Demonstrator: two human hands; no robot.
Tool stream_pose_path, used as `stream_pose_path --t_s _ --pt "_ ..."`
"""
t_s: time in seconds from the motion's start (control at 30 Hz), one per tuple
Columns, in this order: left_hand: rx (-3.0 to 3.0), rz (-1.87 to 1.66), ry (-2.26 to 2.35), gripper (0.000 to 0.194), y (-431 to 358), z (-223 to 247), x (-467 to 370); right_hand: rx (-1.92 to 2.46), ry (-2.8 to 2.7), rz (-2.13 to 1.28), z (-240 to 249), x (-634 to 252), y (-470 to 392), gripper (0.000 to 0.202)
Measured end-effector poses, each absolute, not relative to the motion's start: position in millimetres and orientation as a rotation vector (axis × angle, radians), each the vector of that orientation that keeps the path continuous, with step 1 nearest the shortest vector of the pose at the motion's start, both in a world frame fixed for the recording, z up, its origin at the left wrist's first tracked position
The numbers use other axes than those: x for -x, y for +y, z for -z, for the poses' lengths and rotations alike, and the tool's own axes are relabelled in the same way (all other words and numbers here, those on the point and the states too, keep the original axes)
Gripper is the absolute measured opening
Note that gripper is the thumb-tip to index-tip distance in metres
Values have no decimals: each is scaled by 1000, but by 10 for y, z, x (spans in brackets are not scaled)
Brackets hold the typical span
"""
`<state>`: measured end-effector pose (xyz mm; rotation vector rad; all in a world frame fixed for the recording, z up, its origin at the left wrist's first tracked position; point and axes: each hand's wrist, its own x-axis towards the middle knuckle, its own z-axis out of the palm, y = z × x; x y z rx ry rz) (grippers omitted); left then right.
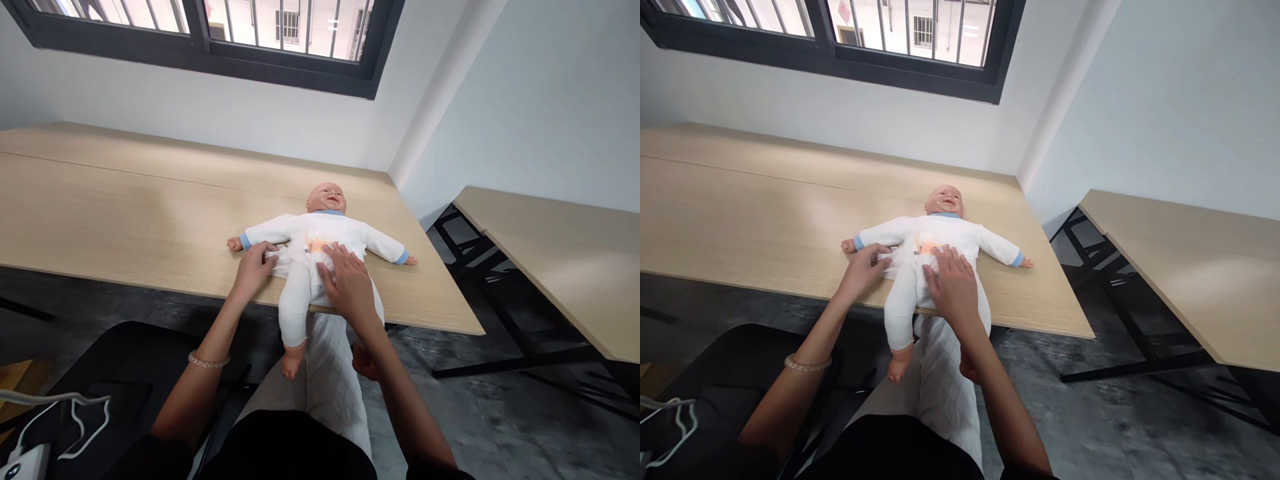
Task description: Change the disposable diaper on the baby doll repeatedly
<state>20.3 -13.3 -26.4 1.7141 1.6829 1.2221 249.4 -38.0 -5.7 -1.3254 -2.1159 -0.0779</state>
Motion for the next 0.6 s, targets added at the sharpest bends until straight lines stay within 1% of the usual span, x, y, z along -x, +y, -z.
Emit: stream_pose_path --t_s 0.07,0.2,0.3,0.43,0.6 --pt "-1534 -1336 1566 11 -99 247 -188 1324 -2117 79 57 -2490 -378 45" --pt "-1060 -1471 1217 28 30 167 -234 1325 -2113 71 55 -2479 -388 44" --pt "-814 -1495 1000 32 155 95 -325 1329 -2117 40 41 -2495 -395 42" --pt "-744 -1438 820 30 251 59 -446 1267 -2108 -69 -59 -2550 -328 38" --pt "-729 -1448 816 38 225 80 -512 1121 -2119 -297 -336 -2411 -52 23"
